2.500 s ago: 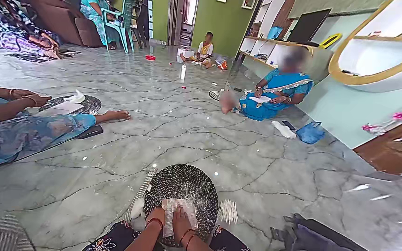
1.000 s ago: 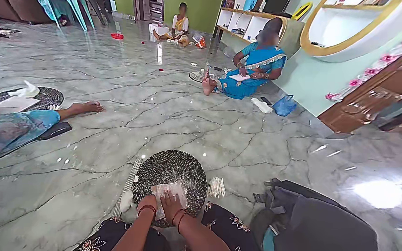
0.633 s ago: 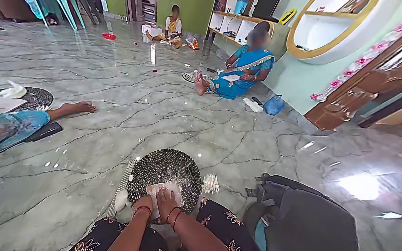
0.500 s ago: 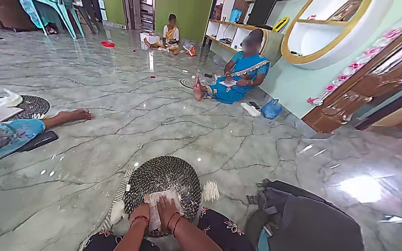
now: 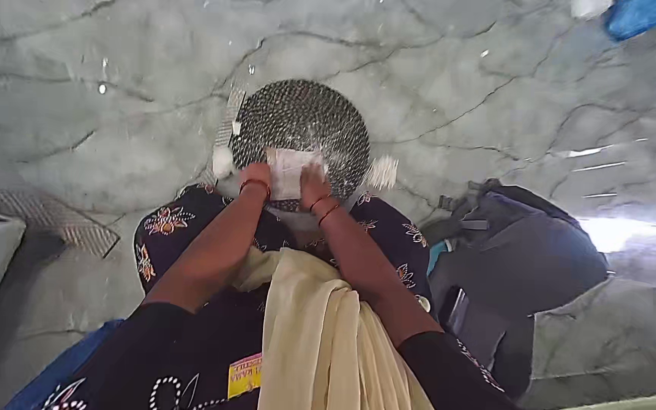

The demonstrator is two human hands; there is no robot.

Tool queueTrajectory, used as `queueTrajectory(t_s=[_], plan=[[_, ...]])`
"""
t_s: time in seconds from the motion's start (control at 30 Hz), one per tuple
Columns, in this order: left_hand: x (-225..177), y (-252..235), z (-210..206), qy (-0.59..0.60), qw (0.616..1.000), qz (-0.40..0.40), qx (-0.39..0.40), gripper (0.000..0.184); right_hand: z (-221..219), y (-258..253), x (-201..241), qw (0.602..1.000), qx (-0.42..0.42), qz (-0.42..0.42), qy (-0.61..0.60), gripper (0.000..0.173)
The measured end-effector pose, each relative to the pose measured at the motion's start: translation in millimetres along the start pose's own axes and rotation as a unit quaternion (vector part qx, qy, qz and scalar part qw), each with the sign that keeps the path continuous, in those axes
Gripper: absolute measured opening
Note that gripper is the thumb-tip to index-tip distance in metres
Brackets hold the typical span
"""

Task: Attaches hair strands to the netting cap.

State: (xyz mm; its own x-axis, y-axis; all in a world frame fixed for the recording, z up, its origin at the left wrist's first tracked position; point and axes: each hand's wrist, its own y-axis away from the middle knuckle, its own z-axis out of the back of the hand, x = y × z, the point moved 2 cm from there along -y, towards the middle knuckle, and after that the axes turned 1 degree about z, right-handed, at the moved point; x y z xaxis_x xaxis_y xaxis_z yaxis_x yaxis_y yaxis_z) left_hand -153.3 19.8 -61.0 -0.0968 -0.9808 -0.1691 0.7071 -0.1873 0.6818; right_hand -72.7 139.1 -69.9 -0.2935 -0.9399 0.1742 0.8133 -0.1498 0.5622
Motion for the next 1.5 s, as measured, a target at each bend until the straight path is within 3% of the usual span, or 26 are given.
queueTrajectory(t_s=[0.1, 0.27, 0.37, 0.47, 0.53, 0.6, 0.67, 0.73, 0.9, 1.0, 1.13, 1.2, 1.23, 1.3, 1.37, 1.43, 1.5], plan=[[-2, -8, 7, 0.003, 1.000, 0.006, -0.006, 0.030, 15, -18, -11, 0.999, 0.000, -0.017, 0.027, 0.134], [-3, -16, 6, -0.009, 1.000, 0.005, 0.003, 0.028, 0, -38, 4, 0.996, 0.033, 0.043, 0.077, 0.131], [-2, -17, 3, -0.013, 1.000, 0.006, 0.004, 0.031, -11, -37, 15, 0.996, 0.028, 0.026, 0.076, 0.108], [-3, -16, 1, -0.021, 1.000, 0.001, -0.005, 0.030, -24, -27, 26, 0.998, -0.011, 0.010, 0.062, 0.060], [-5, -12, 0, -0.018, 1.000, 0.000, -0.003, 0.030, -20, -18, 30, 0.999, 0.003, -0.011, 0.047, 0.052], [-3, -9, 2, -0.015, 1.000, -0.001, -0.003, 0.030, -3, -11, 27, 1.000, 0.006, -0.012, 0.027, 0.065], [0, -11, 1, -0.006, 1.000, -0.002, -0.004, 0.030, 11, -9, 18, 1.000, 0.016, -0.012, 0.020, 0.103], [5, -13, 0, 0.009, 1.000, -0.001, -0.006, 0.028, 15, -11, 13, 0.999, 0.019, 0.012, 0.026, 0.122], [0, -23, 3, -0.006, 1.000, -0.008, -0.009, 0.029, -6, -39, 19, 0.992, 0.031, 0.102, 0.064, 0.128], [2, -25, 1, -0.010, 1.000, -0.002, -0.001, 0.030, -19, -40, 26, 0.993, 0.032, 0.091, 0.068, 0.117], [-2, -17, 2, -0.020, 1.000, -0.001, -0.004, 0.029, -25, -26, 37, 0.993, -0.009, 0.090, 0.074, 0.063], [-3, -14, -1, -0.027, 1.000, -0.007, -0.007, 0.028, -24, -19, 39, 0.995, -0.001, 0.074, 0.067, 0.055], [-2, -13, -2, -0.027, 1.000, -0.010, -0.006, 0.029, -19, -14, 39, 0.997, 0.004, 0.066, 0.047, 0.062], [0, -11, -2, -0.008, 1.000, -0.009, -0.004, 0.028, -7, -7, 32, 0.998, 0.024, 0.051, 0.016, 0.101], [3, -10, -1, 0.011, 1.000, 0.003, 0.001, 0.027, 0, -10, 24, 0.998, 0.034, 0.041, 0.039, 0.126], [2, -14, 3, 0.010, 1.000, 0.005, -0.004, 0.028, 3, -22, 19, 0.997, 0.028, 0.046, 0.055, 0.136], [-1, -20, 4, 0.004, 1.000, 0.000, -0.007, 0.028, 2, -33, 17, 0.995, 0.024, 0.076, 0.055, 0.132]])
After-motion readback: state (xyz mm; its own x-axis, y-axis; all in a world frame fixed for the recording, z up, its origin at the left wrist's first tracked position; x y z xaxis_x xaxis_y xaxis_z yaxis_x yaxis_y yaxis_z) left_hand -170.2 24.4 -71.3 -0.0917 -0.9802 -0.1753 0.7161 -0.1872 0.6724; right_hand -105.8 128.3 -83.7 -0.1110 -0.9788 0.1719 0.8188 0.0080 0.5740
